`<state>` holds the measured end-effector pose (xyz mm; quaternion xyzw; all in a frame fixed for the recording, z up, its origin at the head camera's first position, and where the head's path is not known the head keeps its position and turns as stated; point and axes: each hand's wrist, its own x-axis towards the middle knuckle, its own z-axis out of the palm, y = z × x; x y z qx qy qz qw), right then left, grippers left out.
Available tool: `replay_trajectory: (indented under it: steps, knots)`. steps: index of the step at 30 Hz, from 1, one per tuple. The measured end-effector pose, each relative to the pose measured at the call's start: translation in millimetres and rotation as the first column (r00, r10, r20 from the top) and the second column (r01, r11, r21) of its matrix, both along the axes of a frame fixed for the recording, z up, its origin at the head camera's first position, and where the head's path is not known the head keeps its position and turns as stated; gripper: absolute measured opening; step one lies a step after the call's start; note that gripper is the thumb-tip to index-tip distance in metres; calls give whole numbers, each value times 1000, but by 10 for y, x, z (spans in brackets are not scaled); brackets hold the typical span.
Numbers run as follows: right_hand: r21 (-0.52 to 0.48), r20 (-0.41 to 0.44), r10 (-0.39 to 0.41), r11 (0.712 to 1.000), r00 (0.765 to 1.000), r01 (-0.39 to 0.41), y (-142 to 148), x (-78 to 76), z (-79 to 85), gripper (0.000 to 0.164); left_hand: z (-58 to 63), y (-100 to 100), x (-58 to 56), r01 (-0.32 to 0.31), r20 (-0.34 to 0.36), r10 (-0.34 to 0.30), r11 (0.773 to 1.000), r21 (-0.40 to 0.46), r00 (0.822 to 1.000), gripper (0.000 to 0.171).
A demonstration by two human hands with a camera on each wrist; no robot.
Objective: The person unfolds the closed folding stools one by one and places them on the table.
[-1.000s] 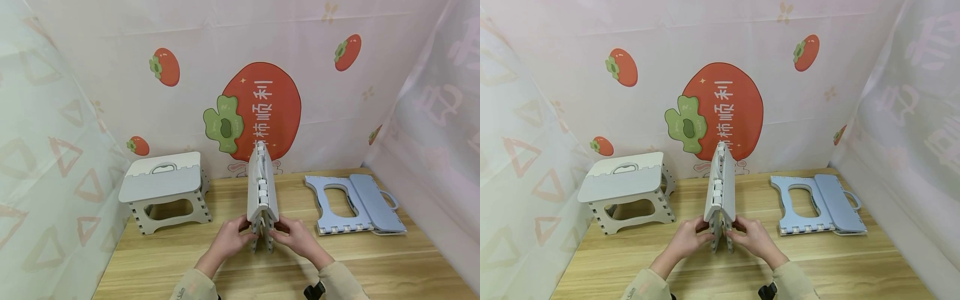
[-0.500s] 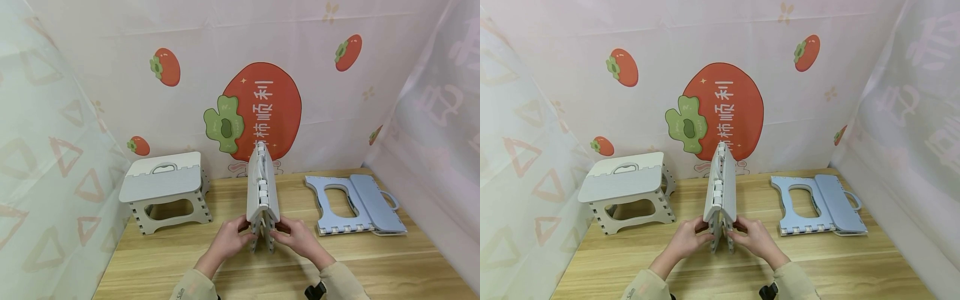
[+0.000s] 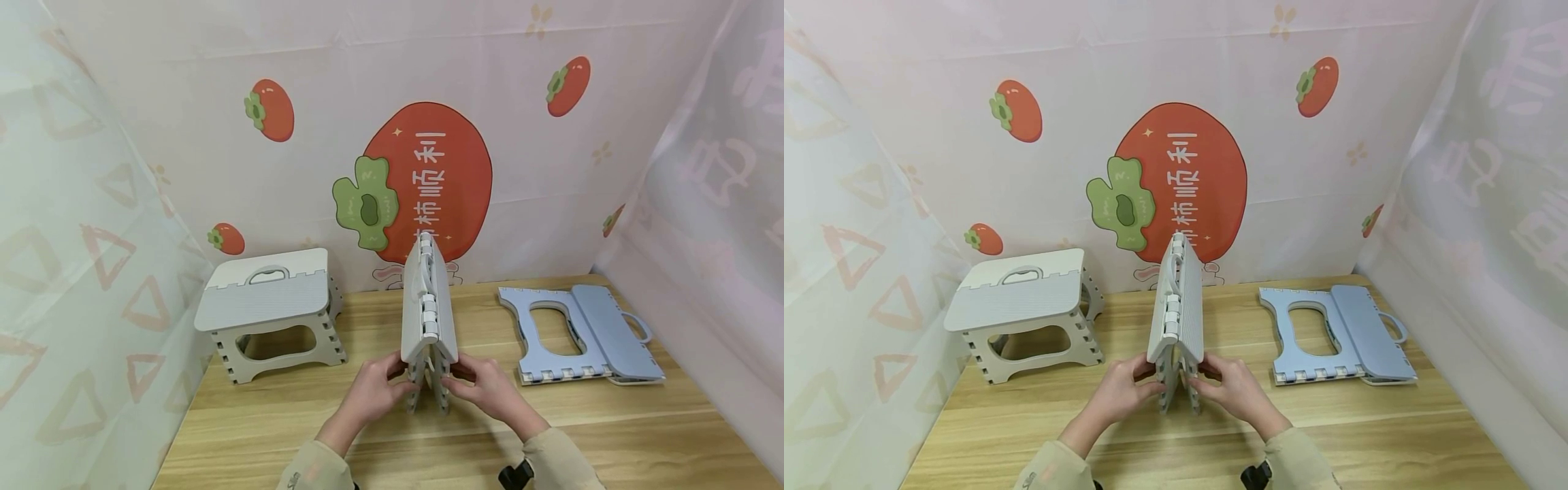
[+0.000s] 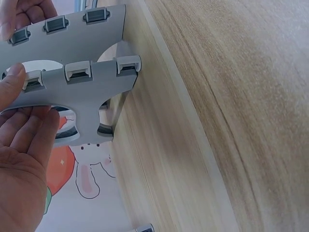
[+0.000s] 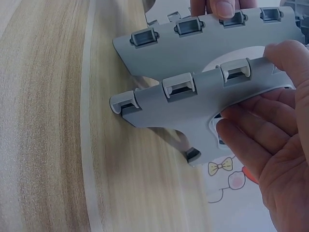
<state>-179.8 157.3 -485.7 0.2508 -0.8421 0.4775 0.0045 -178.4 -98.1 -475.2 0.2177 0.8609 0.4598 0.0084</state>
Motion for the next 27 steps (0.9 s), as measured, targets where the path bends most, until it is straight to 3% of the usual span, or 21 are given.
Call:
replay_trajectory:
  steps: [27]
  knots:
    - [10, -11, 8, 1000, 1000, -8, 25, 5, -1, 44, -36, -47, -10, 23, -23, -21, 998, 60, 1000, 51]
